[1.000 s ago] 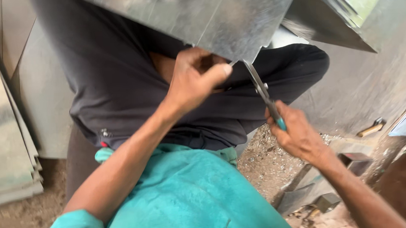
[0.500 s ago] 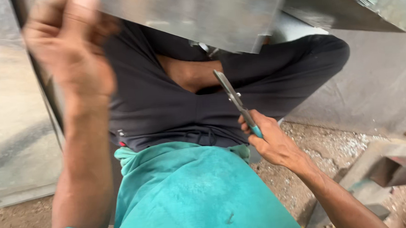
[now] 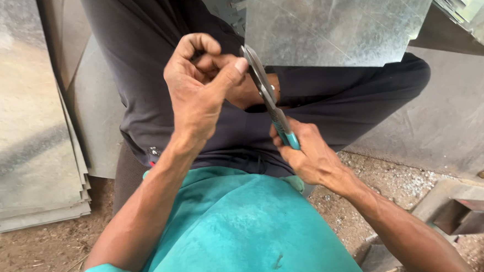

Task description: The person sits cross-legged on the floor and uses tin snips to cut a rectangular translucent plastic sheet into smaller pieces. The person repeatedly positions the sheet, snips along its edges, and places the cut pieces onto a nearby stack.

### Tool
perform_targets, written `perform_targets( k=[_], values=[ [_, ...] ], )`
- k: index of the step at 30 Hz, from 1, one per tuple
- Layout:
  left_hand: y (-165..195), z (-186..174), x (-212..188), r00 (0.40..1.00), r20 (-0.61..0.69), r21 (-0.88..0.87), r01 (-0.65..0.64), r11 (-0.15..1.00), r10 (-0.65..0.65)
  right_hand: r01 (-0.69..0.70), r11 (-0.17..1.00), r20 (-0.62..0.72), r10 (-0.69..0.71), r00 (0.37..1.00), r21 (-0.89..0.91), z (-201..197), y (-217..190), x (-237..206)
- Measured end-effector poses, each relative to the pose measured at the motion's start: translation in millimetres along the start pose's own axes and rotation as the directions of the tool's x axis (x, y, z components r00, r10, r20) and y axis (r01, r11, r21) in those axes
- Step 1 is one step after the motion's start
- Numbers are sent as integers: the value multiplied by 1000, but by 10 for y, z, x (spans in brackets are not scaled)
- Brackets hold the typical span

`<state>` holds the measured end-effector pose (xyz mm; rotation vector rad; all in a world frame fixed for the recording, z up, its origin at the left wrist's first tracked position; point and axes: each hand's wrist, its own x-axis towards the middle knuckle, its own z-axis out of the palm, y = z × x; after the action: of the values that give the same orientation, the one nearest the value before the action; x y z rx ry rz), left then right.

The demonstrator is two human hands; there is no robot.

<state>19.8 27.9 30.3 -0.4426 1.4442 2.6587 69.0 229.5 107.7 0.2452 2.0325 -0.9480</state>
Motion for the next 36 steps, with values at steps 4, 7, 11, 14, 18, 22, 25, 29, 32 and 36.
perform_targets(
  k=[4,7,11,14,18,22,25,29,32,36],
  values=[
    [42,-27,88,996,78,85,25,996,-31,-130,986,-76,122,990,-108,-5,192,34],
    [150,49,523,990,141,315,-53,948,9,-38,989,-156,15,988,-144,16,474,-24],
    [144,546,1315,994,44,508,-109,854,100,129,982,-259,-162,952,-140,144,853,-176],
    [-142,1066,1086,943,151,633,-322,704,295,143,983,-351,-175,920,-116,232,1053,-290],
    [-382,1210,400,766,579,373,57,926,-280,-220,958,-246,261,933,184,278,1213,-346],
    [-255,848,509,972,112,-73,215,974,-206,-170,966,-257,217,942,195,225,1282,-337],
    [-104,646,691,994,-101,6,34,999,-33,-148,977,-224,180,958,156,95,1244,-262],
    [-36,577,529,1000,23,160,-13,987,9,-73,997,-119,71,990,-15,-205,1026,-149],
    [-31,470,322,994,-41,-31,102,994,-104,120,992,-5,-120,993,-45,-491,800,-103],
    [-57,324,118,980,-66,-22,187,982,-188,-90,986,126,108,986,-144,-796,510,5]
  ],
)
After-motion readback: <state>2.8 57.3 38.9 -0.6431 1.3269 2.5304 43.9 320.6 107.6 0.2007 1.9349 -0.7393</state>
